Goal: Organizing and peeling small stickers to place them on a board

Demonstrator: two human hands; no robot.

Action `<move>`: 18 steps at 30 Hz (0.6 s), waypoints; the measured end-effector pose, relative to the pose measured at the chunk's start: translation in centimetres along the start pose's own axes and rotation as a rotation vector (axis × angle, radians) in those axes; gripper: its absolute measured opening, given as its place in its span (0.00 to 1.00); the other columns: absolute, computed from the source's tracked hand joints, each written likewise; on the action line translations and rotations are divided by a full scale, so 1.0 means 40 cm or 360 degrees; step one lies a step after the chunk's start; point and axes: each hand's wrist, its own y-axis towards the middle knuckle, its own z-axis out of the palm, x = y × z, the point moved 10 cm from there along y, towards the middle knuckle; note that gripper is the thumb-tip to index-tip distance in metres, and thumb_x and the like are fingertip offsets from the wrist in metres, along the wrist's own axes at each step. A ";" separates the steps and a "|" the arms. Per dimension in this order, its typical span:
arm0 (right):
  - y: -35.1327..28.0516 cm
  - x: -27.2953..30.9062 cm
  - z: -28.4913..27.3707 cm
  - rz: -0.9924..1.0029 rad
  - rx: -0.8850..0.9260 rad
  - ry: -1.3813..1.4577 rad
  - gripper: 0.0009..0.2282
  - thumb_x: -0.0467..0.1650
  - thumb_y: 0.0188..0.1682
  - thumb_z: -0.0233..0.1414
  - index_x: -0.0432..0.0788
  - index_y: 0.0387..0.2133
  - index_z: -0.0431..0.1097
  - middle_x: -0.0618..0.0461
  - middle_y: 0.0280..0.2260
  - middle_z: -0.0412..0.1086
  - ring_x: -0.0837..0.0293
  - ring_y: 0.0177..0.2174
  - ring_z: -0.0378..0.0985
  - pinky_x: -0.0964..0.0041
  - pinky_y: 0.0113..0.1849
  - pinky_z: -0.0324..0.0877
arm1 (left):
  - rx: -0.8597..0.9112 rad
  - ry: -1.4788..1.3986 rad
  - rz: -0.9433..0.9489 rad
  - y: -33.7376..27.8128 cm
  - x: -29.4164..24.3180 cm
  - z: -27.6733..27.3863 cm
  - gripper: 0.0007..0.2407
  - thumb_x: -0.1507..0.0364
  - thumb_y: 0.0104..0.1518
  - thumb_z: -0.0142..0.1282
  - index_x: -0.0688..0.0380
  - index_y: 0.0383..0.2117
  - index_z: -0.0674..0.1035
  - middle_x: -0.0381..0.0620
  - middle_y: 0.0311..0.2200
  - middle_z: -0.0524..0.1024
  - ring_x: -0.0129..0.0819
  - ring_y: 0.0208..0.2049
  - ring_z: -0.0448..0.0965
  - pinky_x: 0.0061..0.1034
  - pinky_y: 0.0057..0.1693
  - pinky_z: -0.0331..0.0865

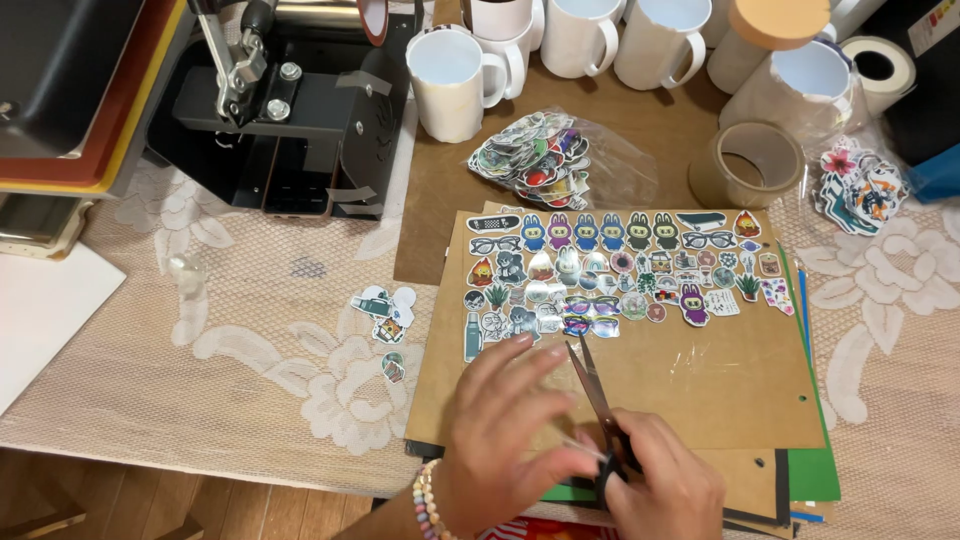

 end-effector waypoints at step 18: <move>0.020 -0.124 -0.089 0.0640 0.0179 -0.0463 0.23 0.44 0.34 0.64 0.60 0.46 0.75 0.63 0.46 0.75 0.53 0.39 0.79 0.59 0.35 0.69 | 0.0153 -0.0256 -0.0300 -0.044 0.051 -0.037 0.29 0.46 0.66 0.37 0.53 0.64 0.64 0.57 0.64 0.65 0.56 0.69 0.63 0.55 0.72 0.58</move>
